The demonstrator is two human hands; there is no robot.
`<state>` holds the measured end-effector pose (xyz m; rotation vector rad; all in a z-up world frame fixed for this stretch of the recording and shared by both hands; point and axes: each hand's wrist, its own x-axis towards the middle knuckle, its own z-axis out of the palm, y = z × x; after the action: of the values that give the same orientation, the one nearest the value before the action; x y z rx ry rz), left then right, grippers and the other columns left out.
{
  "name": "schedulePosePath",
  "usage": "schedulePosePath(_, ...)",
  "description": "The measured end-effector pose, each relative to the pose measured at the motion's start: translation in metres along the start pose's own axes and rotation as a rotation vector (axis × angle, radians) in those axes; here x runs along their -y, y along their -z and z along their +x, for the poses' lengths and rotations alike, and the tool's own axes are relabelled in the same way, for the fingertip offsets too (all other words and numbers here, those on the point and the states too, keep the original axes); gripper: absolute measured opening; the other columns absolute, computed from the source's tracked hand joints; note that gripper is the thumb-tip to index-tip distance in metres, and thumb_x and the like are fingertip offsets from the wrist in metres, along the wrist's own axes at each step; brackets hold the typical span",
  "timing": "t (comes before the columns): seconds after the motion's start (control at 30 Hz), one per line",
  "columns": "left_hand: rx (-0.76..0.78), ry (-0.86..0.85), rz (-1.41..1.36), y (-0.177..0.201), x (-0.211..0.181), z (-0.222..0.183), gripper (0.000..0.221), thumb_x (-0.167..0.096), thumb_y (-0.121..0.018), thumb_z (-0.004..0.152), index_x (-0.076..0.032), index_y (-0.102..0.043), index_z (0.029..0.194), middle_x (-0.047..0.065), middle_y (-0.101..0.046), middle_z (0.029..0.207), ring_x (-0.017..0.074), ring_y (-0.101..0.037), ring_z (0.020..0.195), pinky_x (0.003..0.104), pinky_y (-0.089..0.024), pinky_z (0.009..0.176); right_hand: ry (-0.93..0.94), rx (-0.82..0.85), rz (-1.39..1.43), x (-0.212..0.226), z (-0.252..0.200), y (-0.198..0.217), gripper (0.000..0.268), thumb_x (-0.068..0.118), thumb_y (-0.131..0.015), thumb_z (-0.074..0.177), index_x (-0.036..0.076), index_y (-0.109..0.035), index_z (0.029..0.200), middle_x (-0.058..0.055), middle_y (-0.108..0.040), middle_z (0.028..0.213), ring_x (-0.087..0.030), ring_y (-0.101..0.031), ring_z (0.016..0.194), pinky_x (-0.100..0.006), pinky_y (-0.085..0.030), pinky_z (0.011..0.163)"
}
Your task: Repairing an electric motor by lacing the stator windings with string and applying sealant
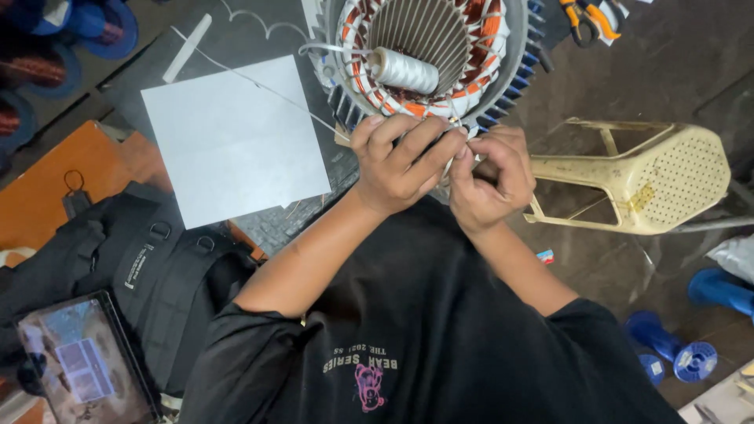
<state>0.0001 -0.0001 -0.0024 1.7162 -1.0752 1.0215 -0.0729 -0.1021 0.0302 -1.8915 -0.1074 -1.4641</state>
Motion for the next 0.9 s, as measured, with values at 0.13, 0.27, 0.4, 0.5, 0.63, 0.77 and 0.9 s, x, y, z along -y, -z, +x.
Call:
schedulePosePath(0.13,-0.022,0.009,0.004,-0.001,0.0,-0.001,0.022,-0.031,-0.055,0.102,-0.026,-0.075,0.108,-0.004,-0.069,0.112,0.0191,-0.055,0.1,0.042,-0.033,0.1,-0.038,0.053,0.033,-0.003,-0.007,0.008,0.017,0.0,-0.072,0.093,-0.014,-0.064,0.086,-0.024,-0.055,0.07,-0.035,-0.048,0.057,-0.044,-0.044,0.056)
schedulePosePath(0.27,0.027,-0.019,-0.012,0.002,0.001,-0.001,0.022,-0.033,-0.057,0.101,-0.026,-0.076,0.109,-0.002,-0.069,0.113,0.021,-0.054,0.1,0.043,-0.033,0.098,-0.104,0.123,0.081,-0.007,-0.002,0.018,0.014,0.001,-0.072,0.091,-0.01,-0.066,0.085,-0.021,-0.058,0.07,-0.036,-0.051,0.058,-0.044,-0.045,0.057)
schedulePosePath(0.4,0.06,-0.05,-0.013,0.004,0.006,-0.002,0.024,-0.036,-0.058,0.102,-0.022,-0.077,0.108,0.002,-0.07,0.114,0.0239,-0.054,0.099,0.045,-0.034,0.096,-0.165,0.255,0.283,-0.018,0.01,0.033,0.012,0.002,-0.075,0.089,-0.006,-0.07,0.081,-0.019,-0.063,0.07,-0.035,-0.056,0.057,-0.044,-0.05,0.058)
schedulePosePath(0.5,0.031,-0.045,-0.007,0.0,0.007,-0.01,0.022,-0.038,-0.063,0.099,-0.022,-0.079,0.101,0.001,-0.072,0.109,0.0244,-0.055,0.096,0.044,-0.032,0.097,-0.299,0.268,0.232,-0.036,0.002,0.068,0.021,0.009,-0.074,0.092,-0.008,-0.07,0.08,-0.019,-0.062,0.07,-0.031,-0.056,0.057,-0.043,-0.05,0.063)
schedulePosePath(0.63,0.025,-0.023,0.021,-0.003,0.007,-0.017,0.022,-0.04,-0.065,0.098,-0.023,-0.079,0.097,0.0,-0.072,0.108,0.0242,-0.055,0.095,0.045,-0.031,0.098,-0.404,0.384,-0.101,-0.139,-0.015,0.114,0.009,0.001,-0.066,0.099,-0.006,-0.071,0.097,-0.027,-0.068,0.088,-0.045,-0.066,0.082,-0.051,-0.049,0.076)
schedulePosePath(0.77,0.009,-0.025,-0.004,-0.01,0.009,-0.02,0.025,-0.042,-0.064,0.098,-0.022,-0.079,0.095,0.001,-0.073,0.106,0.025,-0.057,0.092,0.046,-0.032,0.095,-0.499,0.842,-0.621,-0.195,-0.025,0.109,0.029,0.013,-0.072,0.095,-0.009,-0.062,0.112,-0.032,-0.062,0.099,-0.054,-0.063,0.089,-0.06,-0.052,0.076)
schedulePosePath(0.9,0.004,-0.023,-0.045,-0.004,0.005,-0.007,0.02,-0.035,-0.064,0.098,-0.022,-0.078,0.094,0.002,-0.071,0.104,0.0272,-0.057,0.088,0.047,-0.037,0.089,-0.537,0.993,-0.705,-0.229,-0.051,0.103,0.027,0.019,-0.069,0.1,-0.006,-0.06,0.099,-0.034,-0.066,0.083,-0.06,-0.066,0.076,-0.067,-0.052,0.064)
